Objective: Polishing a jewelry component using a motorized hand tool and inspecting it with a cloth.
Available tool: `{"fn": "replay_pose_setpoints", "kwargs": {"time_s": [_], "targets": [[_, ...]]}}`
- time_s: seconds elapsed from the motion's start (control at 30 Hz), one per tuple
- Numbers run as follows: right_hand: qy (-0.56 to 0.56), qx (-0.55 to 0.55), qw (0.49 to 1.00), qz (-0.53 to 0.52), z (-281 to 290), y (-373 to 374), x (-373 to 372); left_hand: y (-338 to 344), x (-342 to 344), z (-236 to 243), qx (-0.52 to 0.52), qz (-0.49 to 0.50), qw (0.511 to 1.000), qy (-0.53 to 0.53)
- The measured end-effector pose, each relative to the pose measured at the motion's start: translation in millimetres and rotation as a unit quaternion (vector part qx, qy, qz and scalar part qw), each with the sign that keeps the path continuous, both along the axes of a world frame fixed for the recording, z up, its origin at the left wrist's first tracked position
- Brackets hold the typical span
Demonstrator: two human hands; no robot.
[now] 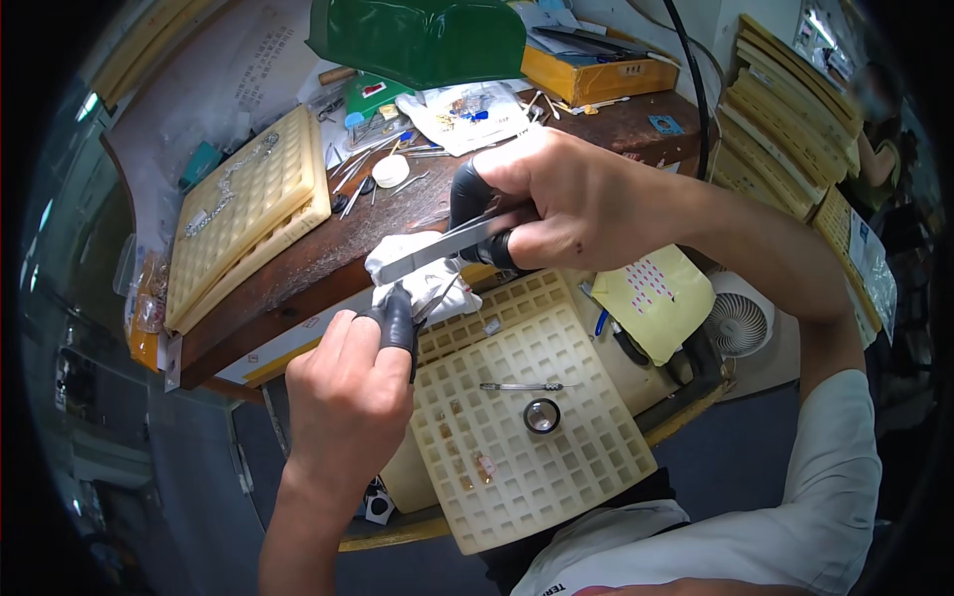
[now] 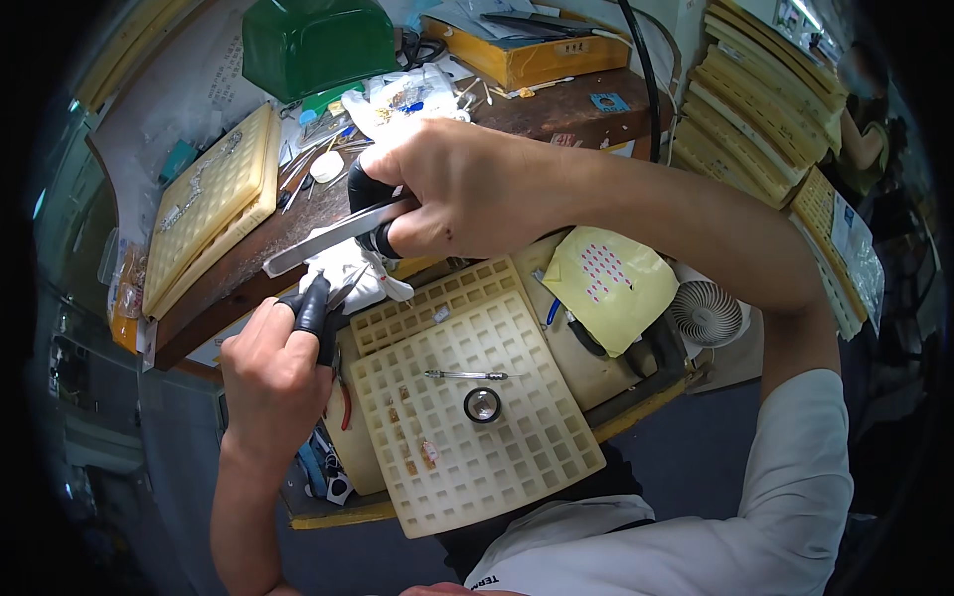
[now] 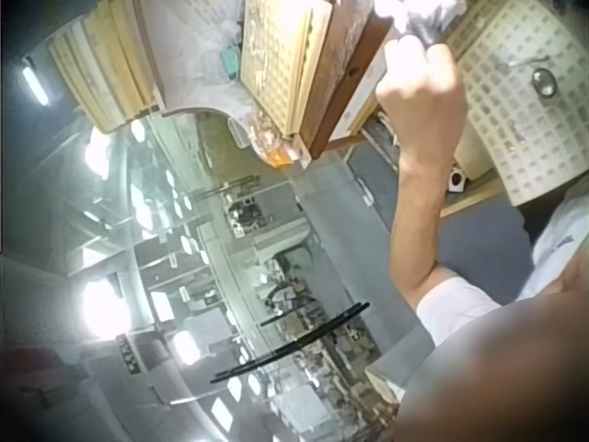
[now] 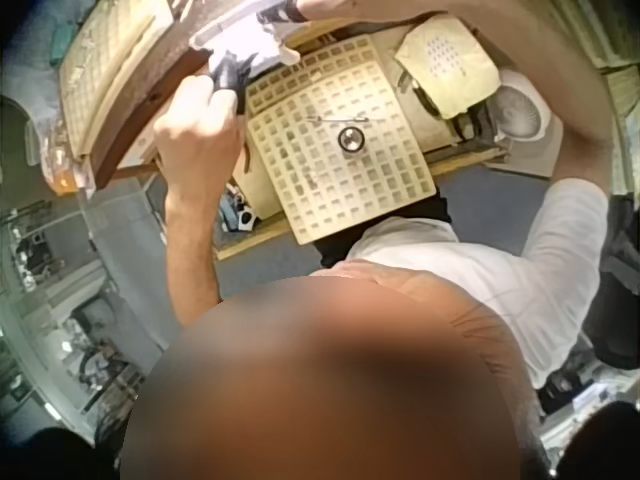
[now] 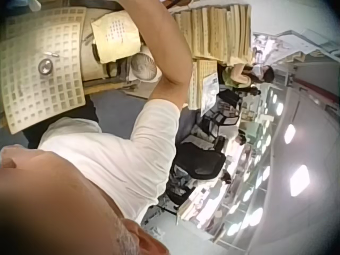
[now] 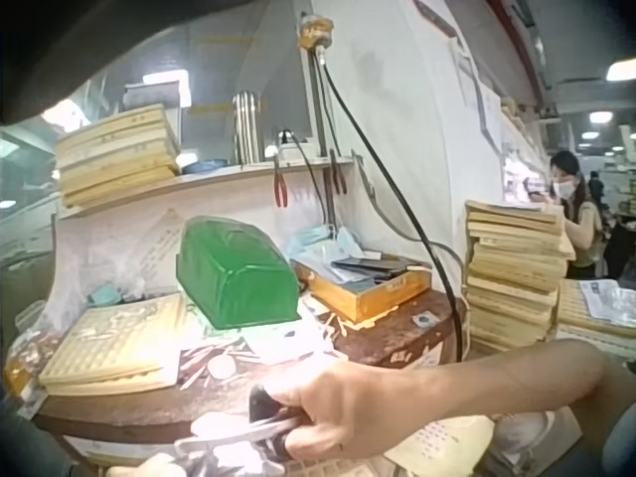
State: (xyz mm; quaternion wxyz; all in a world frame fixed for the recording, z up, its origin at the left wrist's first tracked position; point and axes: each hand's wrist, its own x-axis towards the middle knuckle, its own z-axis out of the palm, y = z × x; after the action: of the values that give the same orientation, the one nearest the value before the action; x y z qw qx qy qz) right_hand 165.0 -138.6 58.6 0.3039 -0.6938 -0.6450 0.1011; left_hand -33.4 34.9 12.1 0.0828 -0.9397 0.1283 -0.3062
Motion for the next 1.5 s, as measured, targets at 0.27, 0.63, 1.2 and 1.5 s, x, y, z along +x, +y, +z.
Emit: {"fn": "replay_pose_setpoints", "kwargs": {"time_s": [0.27,0.63,1.2,1.5], "targets": [[0.076,-0.021,0.996,0.047,-2,7,9,1,0,-1,-0.005,-0.009,1.0,-0.004],[0.07,-0.011,0.995,0.066,-7,13,13,1,1,-1,0.001,-0.011,1.0,-0.012],[0.047,-0.015,0.996,0.074,-3,12,11,0,0,1,-0.002,-0.009,1.0,0.0],[0.071,-0.024,0.994,0.077,-5,12,12,0,0,1,0.004,-0.003,1.0,0.002]]}}
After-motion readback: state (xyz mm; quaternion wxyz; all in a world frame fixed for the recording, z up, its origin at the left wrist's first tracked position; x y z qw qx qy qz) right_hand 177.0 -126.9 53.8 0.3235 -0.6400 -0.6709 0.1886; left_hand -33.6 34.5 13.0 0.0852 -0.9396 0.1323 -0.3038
